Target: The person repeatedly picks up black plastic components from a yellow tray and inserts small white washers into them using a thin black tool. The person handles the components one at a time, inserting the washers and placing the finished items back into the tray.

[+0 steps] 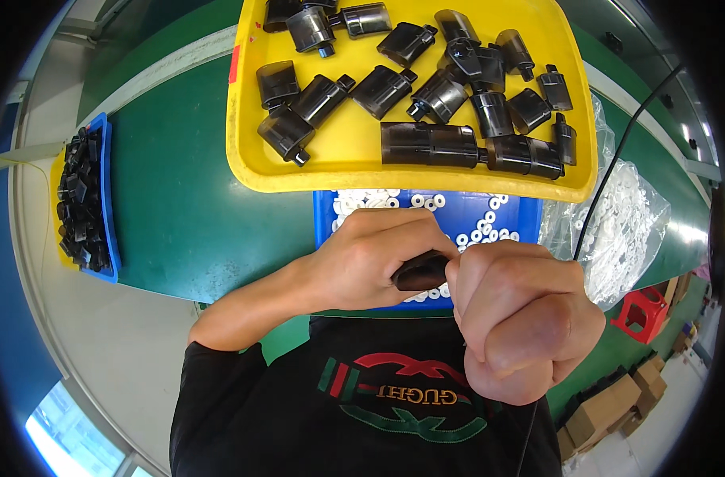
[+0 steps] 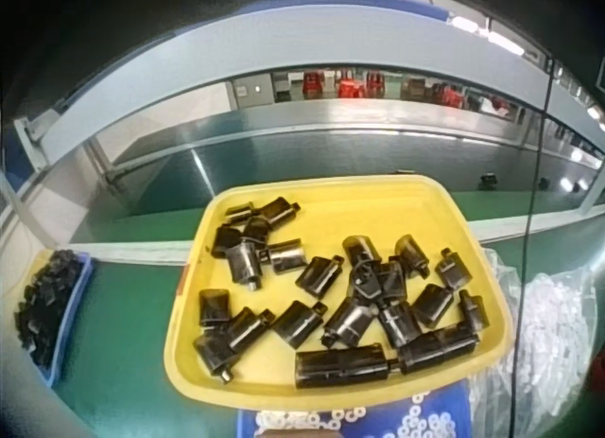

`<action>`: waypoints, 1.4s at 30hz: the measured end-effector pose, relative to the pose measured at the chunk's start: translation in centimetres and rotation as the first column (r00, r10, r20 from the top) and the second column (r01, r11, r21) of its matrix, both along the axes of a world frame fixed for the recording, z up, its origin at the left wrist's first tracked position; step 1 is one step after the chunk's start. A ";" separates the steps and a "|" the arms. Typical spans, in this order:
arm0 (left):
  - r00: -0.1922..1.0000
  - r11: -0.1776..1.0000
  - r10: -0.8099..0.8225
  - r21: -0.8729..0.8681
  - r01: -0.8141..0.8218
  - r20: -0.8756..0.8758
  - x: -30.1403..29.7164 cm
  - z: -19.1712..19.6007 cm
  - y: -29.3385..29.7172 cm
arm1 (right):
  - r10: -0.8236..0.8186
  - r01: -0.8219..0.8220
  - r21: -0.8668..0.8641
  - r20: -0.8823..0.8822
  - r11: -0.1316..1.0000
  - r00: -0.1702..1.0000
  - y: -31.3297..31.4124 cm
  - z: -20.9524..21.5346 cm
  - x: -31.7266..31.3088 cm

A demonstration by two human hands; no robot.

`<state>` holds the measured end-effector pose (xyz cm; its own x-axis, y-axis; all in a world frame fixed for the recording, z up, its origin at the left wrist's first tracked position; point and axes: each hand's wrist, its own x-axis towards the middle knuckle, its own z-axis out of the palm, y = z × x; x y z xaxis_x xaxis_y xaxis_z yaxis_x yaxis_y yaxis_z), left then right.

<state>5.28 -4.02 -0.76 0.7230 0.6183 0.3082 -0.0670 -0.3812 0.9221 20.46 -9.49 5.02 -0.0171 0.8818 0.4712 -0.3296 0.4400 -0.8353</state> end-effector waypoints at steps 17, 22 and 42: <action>0.995 0.992 0.023 0.128 -0.011 -0.092 -0.7 0.9 0.8 | -0.053 0.054 -0.009 0.126 0.998 0.991 -0.2 -0.8 0.1; 0.975 0.969 0.184 0.188 -0.159 -0.125 -1.1 3.1 1.7 | -0.218 0.168 0.148 0.461 0.975 0.860 -0.6 1.3 2.8; 0.696 0.657 0.623 0.721 -0.218 -0.357 1.4 5.9 23.1 | -0.432 0.305 0.396 0.900 0.866 0.057 -1.8 -7.4 4.4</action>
<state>6.72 19.07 5.10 0.5792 0.7262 0.3704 0.6674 -0.6833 0.2960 24.82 -11.31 -2.39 -0.1796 0.8900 0.4191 0.9096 0.3125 -0.2739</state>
